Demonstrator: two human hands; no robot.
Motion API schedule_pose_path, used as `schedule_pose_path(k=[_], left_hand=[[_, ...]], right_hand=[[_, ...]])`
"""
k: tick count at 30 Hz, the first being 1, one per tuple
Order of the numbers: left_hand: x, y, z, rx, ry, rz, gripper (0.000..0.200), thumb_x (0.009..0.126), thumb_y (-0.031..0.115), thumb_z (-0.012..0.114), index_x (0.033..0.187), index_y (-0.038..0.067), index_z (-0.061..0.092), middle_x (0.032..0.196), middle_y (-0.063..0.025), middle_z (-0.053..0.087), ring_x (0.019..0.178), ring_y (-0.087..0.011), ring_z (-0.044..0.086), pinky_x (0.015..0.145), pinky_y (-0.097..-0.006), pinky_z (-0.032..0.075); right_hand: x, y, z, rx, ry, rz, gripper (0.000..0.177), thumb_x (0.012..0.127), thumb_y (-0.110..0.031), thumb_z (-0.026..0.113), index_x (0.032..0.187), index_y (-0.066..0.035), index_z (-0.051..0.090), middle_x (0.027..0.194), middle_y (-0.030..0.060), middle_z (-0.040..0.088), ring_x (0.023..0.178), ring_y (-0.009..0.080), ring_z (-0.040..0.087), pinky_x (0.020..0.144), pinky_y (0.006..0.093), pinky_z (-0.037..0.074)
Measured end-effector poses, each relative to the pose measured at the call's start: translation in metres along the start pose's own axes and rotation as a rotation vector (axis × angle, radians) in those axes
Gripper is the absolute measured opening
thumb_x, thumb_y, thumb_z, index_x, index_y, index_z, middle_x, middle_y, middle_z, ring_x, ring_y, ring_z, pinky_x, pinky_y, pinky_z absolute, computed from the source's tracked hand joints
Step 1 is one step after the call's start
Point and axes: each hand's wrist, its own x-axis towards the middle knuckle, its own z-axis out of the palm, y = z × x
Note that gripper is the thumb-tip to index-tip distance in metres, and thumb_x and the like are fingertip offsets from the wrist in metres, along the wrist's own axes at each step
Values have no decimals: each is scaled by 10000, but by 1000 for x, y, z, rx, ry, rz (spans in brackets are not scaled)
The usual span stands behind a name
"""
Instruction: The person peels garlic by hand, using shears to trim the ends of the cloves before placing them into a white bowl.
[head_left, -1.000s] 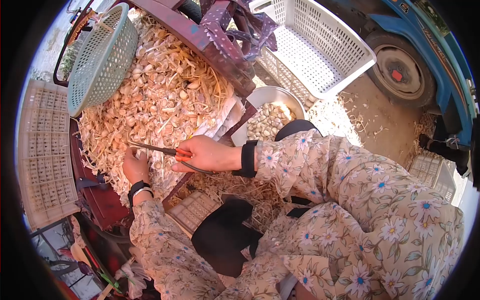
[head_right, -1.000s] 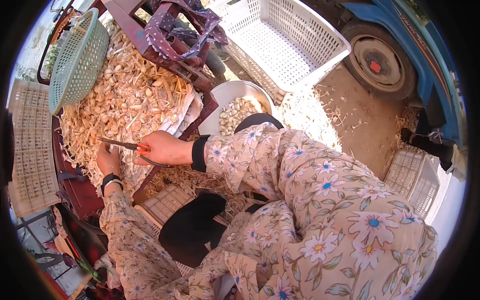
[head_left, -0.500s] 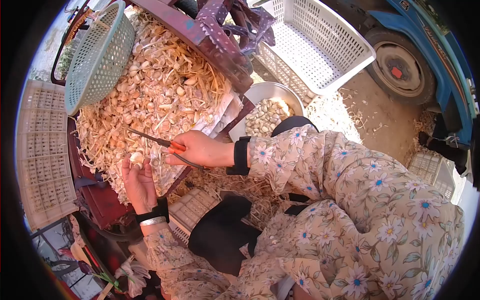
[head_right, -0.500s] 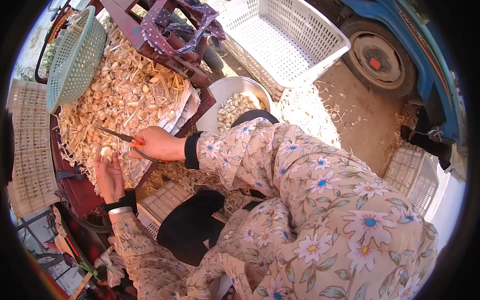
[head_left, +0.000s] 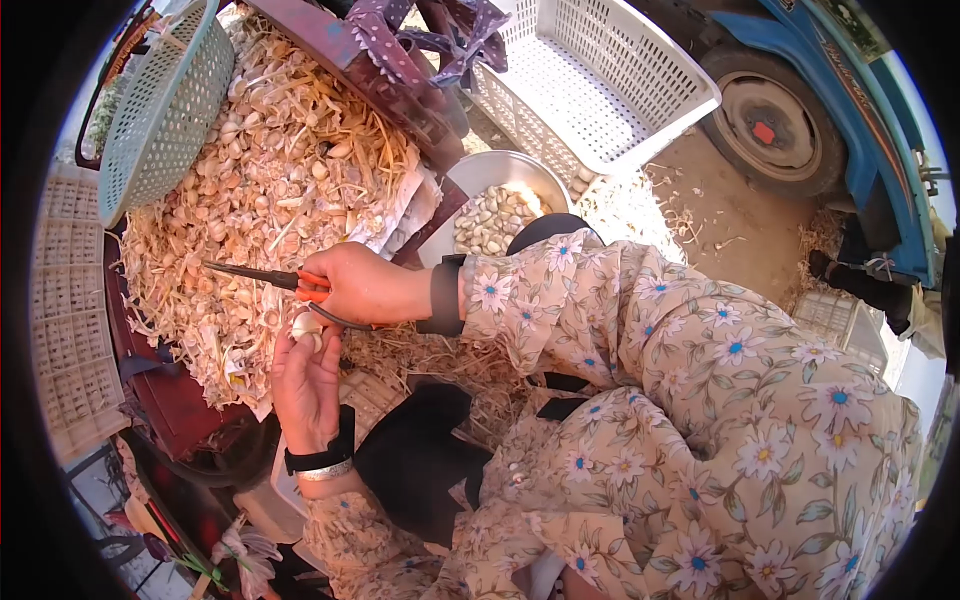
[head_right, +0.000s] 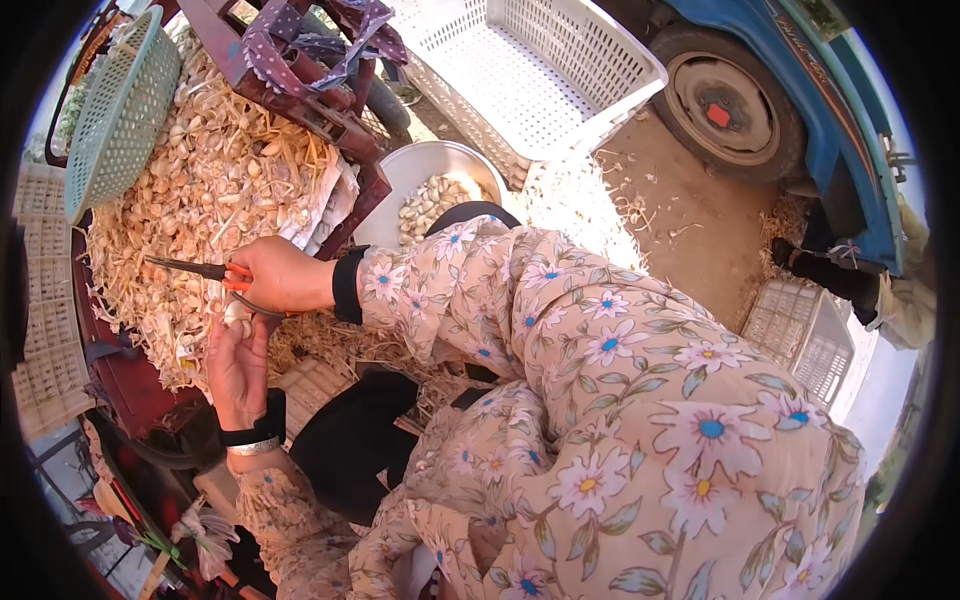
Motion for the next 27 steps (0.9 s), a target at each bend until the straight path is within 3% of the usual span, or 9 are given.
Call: schedule_pose_path(k=[2, 7, 10, 15, 22, 27], left_hand=[[1, -12, 0, -26, 9, -2, 294, 865, 18, 466, 1156, -13, 441, 1066, -116, 552, 927, -216, 580, 820, -309, 494], [6, -53, 50, -119, 36, 43, 289, 884, 63, 491, 1161, 13, 430, 1113, -117, 526, 929, -229, 582, 805, -306, 498], [10, -87, 92, -77, -97, 155, 286, 896, 119, 504, 1151, 14, 429, 1095, -86, 516, 1003, -194, 519, 906, -351, 418], [26, -90, 93, 68, -109, 308, 263, 902, 126, 495, 1143, 47, 424, 1144, -92, 498, 1053, -206, 480, 974, -361, 350], [31, -88, 75, -81, -123, 320, 265, 905, 167, 498, 1136, 57, 432, 1169, -102, 489, 1084, -220, 473, 983, -371, 345], [24, -69, 59, -244, 50, 243, 288, 896, 230, 520, 1117, 55, 459, 1062, -79, 523, 909, -152, 480, 829, -298, 390]], right_hand=[[1, -3, -6, -60, -20, 37, 257, 659, -132, 719, 831, 15, 596, 726, 106, 629, 682, 138, 594, 606, 269, 458], [-1, -29, -50, -279, 134, -218, 189, 693, -157, 668, 789, -8, 603, 708, 132, 621, 649, 226, 616, 579, 321, 463], [-7, -43, -81, -302, 257, -214, 216, 667, -178, 681, 746, -5, 579, 650, 111, 578, 586, 204, 566, 547, 304, 429], [-8, -35, -89, -252, 265, -244, 282, 662, -211, 703, 763, 13, 567, 652, 111, 577, 603, 191, 565, 561, 293, 435], [-11, -39, -83, -253, 211, -194, 297, 665, -234, 707, 777, 10, 580, 673, 112, 596, 621, 195, 581, 571, 299, 442], [-18, -39, -82, -249, 109, -134, 317, 668, -269, 710, 789, -3, 587, 680, 117, 599, 631, 221, 590, 573, 312, 443]])
